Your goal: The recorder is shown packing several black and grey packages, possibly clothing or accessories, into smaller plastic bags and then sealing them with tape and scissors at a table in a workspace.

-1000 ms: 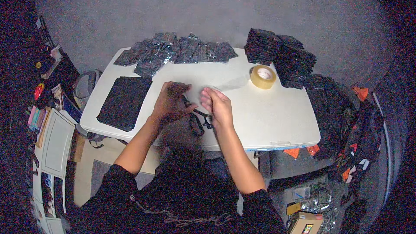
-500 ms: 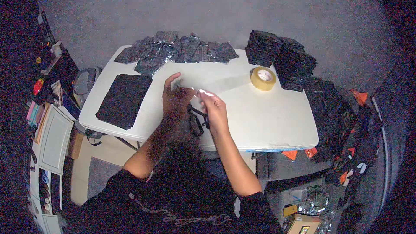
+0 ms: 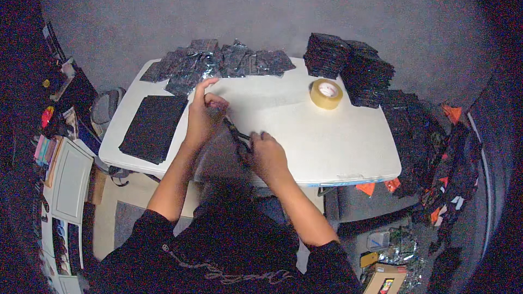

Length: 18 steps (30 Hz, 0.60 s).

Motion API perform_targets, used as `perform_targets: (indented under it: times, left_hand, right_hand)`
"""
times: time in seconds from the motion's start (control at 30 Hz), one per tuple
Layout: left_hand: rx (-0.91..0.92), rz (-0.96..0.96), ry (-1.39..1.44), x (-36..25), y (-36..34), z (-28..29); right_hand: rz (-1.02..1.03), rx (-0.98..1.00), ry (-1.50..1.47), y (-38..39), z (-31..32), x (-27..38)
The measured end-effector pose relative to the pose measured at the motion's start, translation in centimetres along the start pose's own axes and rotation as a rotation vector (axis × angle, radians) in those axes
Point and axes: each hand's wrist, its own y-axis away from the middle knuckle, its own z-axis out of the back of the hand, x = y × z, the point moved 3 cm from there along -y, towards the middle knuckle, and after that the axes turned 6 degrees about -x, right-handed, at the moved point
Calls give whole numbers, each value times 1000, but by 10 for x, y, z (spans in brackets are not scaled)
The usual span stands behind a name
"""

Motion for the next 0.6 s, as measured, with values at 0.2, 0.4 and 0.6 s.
perform_targets:
  times: [0.2,0.4,0.6]
  left_hand:
    - [-12,-86,-116,29,1,9]
    - [-53,76,141,67,-4,15]
    - [1,36,108,62,-5,15]
  right_hand:
    - [44,11,141,-5,0,-11]
    - [152,104,196,-11,4,-10]
    - [143,98,261,-12,5,-16]
